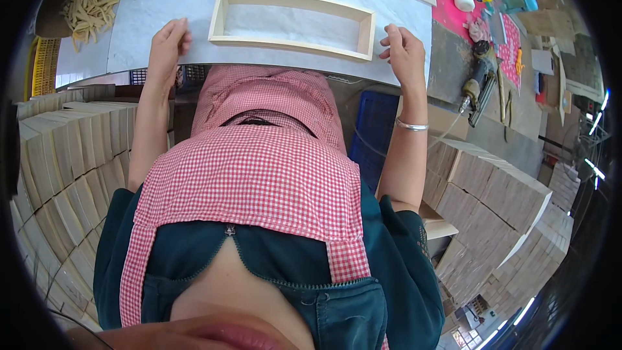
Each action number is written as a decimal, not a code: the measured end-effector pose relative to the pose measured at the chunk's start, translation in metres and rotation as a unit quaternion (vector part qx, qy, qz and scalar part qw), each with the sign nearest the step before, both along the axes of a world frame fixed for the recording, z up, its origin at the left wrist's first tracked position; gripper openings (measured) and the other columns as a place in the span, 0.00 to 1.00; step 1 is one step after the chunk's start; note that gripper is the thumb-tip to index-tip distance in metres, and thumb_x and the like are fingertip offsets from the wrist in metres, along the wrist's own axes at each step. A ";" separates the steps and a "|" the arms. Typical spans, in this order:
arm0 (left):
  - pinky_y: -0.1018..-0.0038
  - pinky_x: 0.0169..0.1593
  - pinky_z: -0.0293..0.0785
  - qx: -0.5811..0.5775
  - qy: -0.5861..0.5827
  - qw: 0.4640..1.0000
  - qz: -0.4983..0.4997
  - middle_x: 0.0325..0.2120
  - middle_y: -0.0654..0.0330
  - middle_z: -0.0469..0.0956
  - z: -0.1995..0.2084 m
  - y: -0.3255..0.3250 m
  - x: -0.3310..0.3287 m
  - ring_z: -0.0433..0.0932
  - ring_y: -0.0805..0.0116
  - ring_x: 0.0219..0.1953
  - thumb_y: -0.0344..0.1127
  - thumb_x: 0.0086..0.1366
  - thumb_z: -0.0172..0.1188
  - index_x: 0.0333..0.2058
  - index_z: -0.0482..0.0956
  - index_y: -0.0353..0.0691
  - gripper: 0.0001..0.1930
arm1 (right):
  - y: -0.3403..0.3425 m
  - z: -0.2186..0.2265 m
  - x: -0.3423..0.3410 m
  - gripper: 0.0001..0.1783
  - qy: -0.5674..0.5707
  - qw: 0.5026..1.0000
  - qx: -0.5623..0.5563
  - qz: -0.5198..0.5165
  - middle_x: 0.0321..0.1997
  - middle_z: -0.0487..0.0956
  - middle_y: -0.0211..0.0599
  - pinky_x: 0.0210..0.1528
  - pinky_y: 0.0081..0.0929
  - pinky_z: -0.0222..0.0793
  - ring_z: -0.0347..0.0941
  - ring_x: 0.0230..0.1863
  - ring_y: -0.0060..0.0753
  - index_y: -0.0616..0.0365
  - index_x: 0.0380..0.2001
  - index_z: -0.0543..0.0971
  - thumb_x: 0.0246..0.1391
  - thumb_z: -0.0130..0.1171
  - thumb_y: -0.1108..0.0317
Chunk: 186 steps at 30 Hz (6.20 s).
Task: The person applies wood glue to slats and uses a pneumatic nail gun to assemble wooden box frames.
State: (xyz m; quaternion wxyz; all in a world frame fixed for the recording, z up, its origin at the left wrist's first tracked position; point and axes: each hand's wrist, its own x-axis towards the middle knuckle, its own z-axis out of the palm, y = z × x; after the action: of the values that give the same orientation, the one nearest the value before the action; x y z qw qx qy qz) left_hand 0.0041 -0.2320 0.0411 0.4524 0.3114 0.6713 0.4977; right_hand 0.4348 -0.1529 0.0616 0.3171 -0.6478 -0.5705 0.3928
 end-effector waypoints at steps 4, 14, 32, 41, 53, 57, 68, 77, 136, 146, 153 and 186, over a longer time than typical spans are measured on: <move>0.81 0.30 0.64 0.050 0.089 0.995 -0.009 0.21 0.67 0.73 -0.016 -0.019 -0.009 0.65 0.77 0.22 0.48 0.72 0.57 0.24 0.77 0.40 0.21 | -0.019 -0.002 0.002 0.20 0.019 0.999 0.015 0.021 0.32 0.81 0.37 0.30 0.20 0.69 0.75 0.26 0.27 0.65 0.43 0.83 0.65 0.55 0.57; 0.81 0.42 0.71 0.039 -0.002 0.994 -0.099 0.36 0.58 0.80 0.006 -0.017 0.022 0.73 0.75 0.34 0.42 0.69 0.61 0.47 0.82 0.32 0.18 | -0.018 -0.020 -0.015 0.19 -0.016 0.999 0.030 0.042 0.30 0.81 0.35 0.29 0.20 0.67 0.71 0.24 0.24 0.65 0.46 0.83 0.65 0.56 0.59; 0.84 0.35 0.65 0.024 -0.086 0.986 0.139 0.29 0.65 0.74 0.001 -0.025 -0.007 0.67 0.80 0.28 0.37 0.74 0.53 0.36 0.76 0.41 0.09 | 0.134 -0.038 0.101 0.24 -0.240 0.911 0.324 -0.089 0.46 0.80 0.50 0.49 0.39 0.74 0.77 0.45 0.47 0.66 0.51 0.78 0.61 0.60 0.56; 0.82 0.27 0.59 0.011 -0.038 0.982 0.183 0.23 0.68 0.68 -0.013 -0.028 -0.022 0.61 0.79 0.23 0.44 0.77 0.48 0.29 0.69 0.45 0.16 | 0.249 -0.046 0.197 0.36 -0.398 0.878 0.065 -0.256 0.50 0.79 0.58 0.55 0.47 0.71 0.75 0.52 0.58 0.66 0.51 0.76 0.53 0.64 0.43; 0.81 0.33 0.61 0.016 -0.001 0.990 0.143 0.23 0.68 0.68 0.003 0.002 -0.009 0.63 0.79 0.26 0.39 0.74 0.46 0.27 0.68 0.45 0.13 | 0.200 -0.011 0.141 0.31 -0.095 0.859 0.309 -0.397 0.42 0.79 0.51 0.44 0.39 0.76 0.79 0.39 0.49 0.62 0.47 0.73 0.46 0.73 0.55; 0.80 0.32 0.58 0.041 0.007 0.992 0.117 0.22 0.68 0.64 -0.011 0.008 -0.022 0.61 0.77 0.24 0.38 0.73 0.41 0.25 0.63 0.47 0.14 | 0.140 0.029 0.098 0.28 0.176 0.833 0.397 -0.342 0.44 0.77 0.49 0.41 0.33 0.76 0.77 0.38 0.40 0.61 0.51 0.68 0.51 0.70 0.65; 0.82 0.37 0.65 0.082 -0.050 0.986 0.140 0.26 0.68 0.69 -0.005 -0.044 -0.004 0.67 0.79 0.29 0.37 0.75 0.49 0.35 0.72 0.43 0.09 | 0.025 0.055 -0.035 0.25 0.331 0.872 0.315 -0.173 0.43 0.74 0.46 0.22 0.19 0.68 0.72 0.28 0.29 0.57 0.55 0.66 0.56 0.59 0.67; 0.80 0.30 0.59 0.136 -0.094 0.974 0.156 0.23 0.69 0.65 -0.033 -0.079 -0.007 0.60 0.80 0.25 0.38 0.77 0.42 0.31 0.67 0.46 0.12 | 0.011 0.061 -0.112 0.26 0.336 0.913 0.231 -0.009 0.45 0.74 0.44 0.19 0.19 0.67 0.73 0.30 0.31 0.57 0.55 0.69 0.52 0.60 0.66; 0.80 0.23 0.62 -0.052 -0.180 0.930 0.315 0.16 0.67 0.65 -0.145 -0.146 -0.021 0.69 0.75 0.19 0.41 0.73 0.49 0.28 0.71 0.44 0.13 | 0.009 0.021 -0.182 0.30 -0.027 0.909 0.353 0.219 0.52 0.78 0.41 0.51 0.36 0.77 0.77 0.49 0.44 0.54 0.53 0.71 0.46 0.72 0.69; 0.81 0.23 0.65 -0.110 -0.186 0.927 0.306 0.17 0.68 0.68 -0.139 -0.142 -0.015 0.74 0.75 0.21 0.46 0.74 0.53 0.26 0.71 0.45 0.17 | 0.001 0.024 -0.138 0.30 -0.043 0.908 0.376 0.179 0.51 0.78 0.41 0.50 0.35 0.75 0.76 0.48 0.43 0.55 0.53 0.72 0.46 0.72 0.69; 0.81 0.23 0.66 -0.122 -0.193 0.922 0.312 0.18 0.67 0.70 -0.157 -0.148 -0.018 0.78 0.73 0.24 0.43 0.73 0.52 0.29 0.72 0.45 0.13 | -0.006 0.027 -0.103 0.30 -0.076 0.908 0.391 0.129 0.48 0.79 0.41 0.49 0.34 0.75 0.76 0.45 0.42 0.56 0.51 0.73 0.43 0.72 0.69; 0.76 0.25 0.65 -0.180 -0.184 0.917 0.305 0.18 0.62 0.72 -0.185 -0.155 -0.021 0.71 0.71 0.19 0.38 0.71 0.52 0.28 0.77 0.40 0.12 | -0.048 0.034 0.000 0.29 -0.134 0.917 0.375 -0.008 0.45 0.80 0.41 0.46 0.32 0.74 0.76 0.41 0.38 0.57 0.50 0.75 0.41 0.70 0.73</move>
State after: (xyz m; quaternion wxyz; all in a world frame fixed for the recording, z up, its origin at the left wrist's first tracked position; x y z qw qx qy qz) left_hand -0.0166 -0.3874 -0.1442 0.4425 -0.0918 0.7167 0.5311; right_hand 0.4343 -0.2004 0.0955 0.4607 -0.5323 -0.7080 0.0571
